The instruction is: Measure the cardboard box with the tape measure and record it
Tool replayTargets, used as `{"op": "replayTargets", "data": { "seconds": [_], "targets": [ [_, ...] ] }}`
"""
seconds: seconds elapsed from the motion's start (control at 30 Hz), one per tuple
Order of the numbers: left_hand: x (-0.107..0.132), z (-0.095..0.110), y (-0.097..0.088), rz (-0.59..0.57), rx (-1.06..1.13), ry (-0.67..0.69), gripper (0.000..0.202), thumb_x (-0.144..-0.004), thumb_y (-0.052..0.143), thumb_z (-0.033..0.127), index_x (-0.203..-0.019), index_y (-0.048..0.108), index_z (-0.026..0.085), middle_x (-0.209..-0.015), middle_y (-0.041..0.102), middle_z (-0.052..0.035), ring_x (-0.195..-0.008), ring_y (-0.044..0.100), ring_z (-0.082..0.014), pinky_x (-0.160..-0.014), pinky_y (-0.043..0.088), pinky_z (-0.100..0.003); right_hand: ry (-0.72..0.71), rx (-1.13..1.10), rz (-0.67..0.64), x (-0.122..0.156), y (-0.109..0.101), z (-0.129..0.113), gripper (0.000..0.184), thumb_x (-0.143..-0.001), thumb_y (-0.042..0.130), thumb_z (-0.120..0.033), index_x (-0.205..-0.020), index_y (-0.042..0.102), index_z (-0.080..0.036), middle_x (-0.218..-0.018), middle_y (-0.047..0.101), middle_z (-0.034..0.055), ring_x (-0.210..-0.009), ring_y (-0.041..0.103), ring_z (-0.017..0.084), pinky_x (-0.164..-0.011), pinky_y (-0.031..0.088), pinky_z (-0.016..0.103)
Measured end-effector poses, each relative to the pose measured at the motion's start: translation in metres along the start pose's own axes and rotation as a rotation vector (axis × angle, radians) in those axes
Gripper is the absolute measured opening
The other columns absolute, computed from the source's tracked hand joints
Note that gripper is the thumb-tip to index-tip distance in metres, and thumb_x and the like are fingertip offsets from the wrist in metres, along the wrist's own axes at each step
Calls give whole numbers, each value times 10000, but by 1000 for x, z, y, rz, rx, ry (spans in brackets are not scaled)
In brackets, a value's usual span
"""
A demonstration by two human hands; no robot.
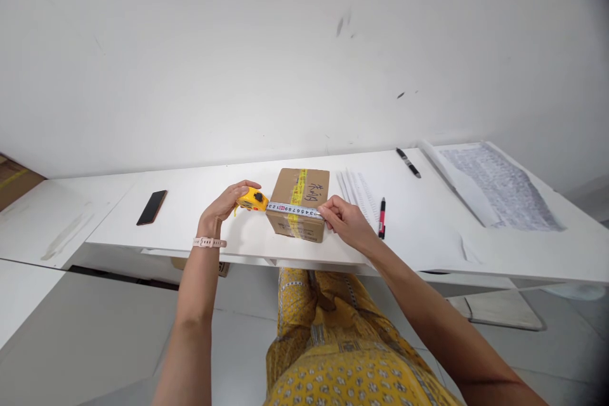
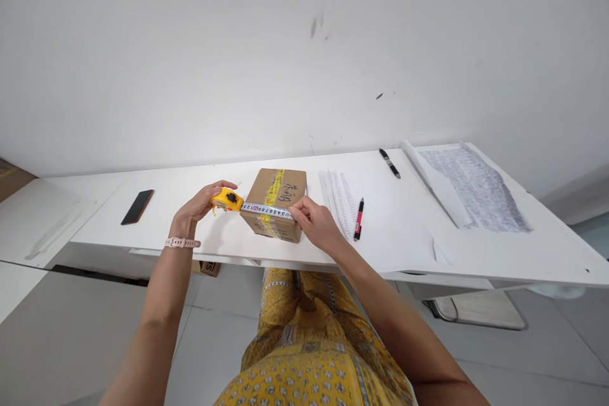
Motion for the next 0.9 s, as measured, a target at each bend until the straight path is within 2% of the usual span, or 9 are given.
{"op": "replayTargets", "data": {
  "seconds": [0.13, 0.23, 0.33, 0.43, 0.53, 0.63, 0.7, 0.77, 0.9],
  "targets": [
    [17, 18, 4, 41, -45, 29, 463, -796, 681, 473, -1130, 673, 151, -863, 736, -96, -706, 679, -209, -634, 517, -307, -49, 193, 4, -3, -10, -13, 257, -913, 484, -451, -745, 495, -257, -601, 602, -4, -553, 549, 187, -551, 372, 309],
    [46, 34, 14, -33, -98, 98, 561, -807, 690, 468, -1276, 625, 167, -987, 743, -114, -854, 704, -248, -742, 549, -339, -153, 360, -9, 1, -29, -39, 214, -935, 456, -387, -777, 506, -252, -626, 608, -4, -554, 538, 177, -557, 337, 298],
    [81, 31, 44, -302, -164, 146, 750, -758, 755, 441, -1431, 525, 206, -1182, 698, -138, -932, 680, -254, -735, 555, -333, -304, 540, -130, 12, -45, -69, 230, -980, 414, -362, -812, 517, -243, -623, 601, -14, -531, 511, 159, -555, 301, 286],
    [113, 1, 95, -632, -120, 135, 822, -726, 802, 393, -1472, 498, 230, -1154, 701, -135, -821, 670, -225, -648, 551, -319, -423, 694, -352, 23, -49, -85, 249, -1000, 398, -325, -805, 522, -235, -589, 586, -25, -473, 458, 140, -533, 249, 285],
    [136, -40, 138, -467, 136, 85, 786, -712, 813, 473, -1406, 561, 203, -1152, 695, -132, -891, 673, -242, -739, 560, -340, -432, 641, -486, 23, -44, -82, 267, -1018, 403, -364, -848, 568, -240, -601, 605, -29, -482, 491, 140, -536, 304, 283],
    [156, -71, 156, -210, 551, 67, 801, -668, 831, 567, -1339, 597, 197, -1128, 699, -127, -920, 689, -253, -743, 569, -310, -446, 430, -365, 12, -34, -60, 329, -1015, 418, -504, -1145, 598, -261, -878, 723, 32, -771, 668, 198, -690, 475, 328],
    [164, -81, 151, -37, 709, 104, 761, -650, 834, 582, -1282, 612, 222, -1155, 689, -120, -872, 701, -240, -643, 575, -269, -531, 403, -208, 3, -25, -35, 537, -957, 493, -611, -1360, 515, -256, -1244, 684, 117, -1153, 634, 278, -926, 485, 428],
    [168, -85, 138, 95, 752, 139, 693, -650, 833, 564, -1222, 615, 240, -1196, 674, -116, -810, 713, -227, -546, 569, -241, -651, 521, -127, -5, -13, -8, 716, -867, 590, -686, -1421, 493, -243, -1474, 539, 160, -1392, 459, 359, -1110, 339, 542],
    [161, -82, 117, 173, 748, 100, 668, -665, 822, 525, -1218, 594, 229, -1169, 675, -117, -709, 725, -218, -471, 577, -242, -781, 607, 20, -16, 8, 31, 531, -919, 591, -580, -1330, 572, -244, -1427, 597, 142, -1365, 510, 321, -1156, 241, 539]
  ]
}}
Point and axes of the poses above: each hand's wrist, its own x-axis away from the middle knuckle, its own y-axis out of the palm, z = x × y, the point moved 2 cm from there along -x, towards the middle knuckle
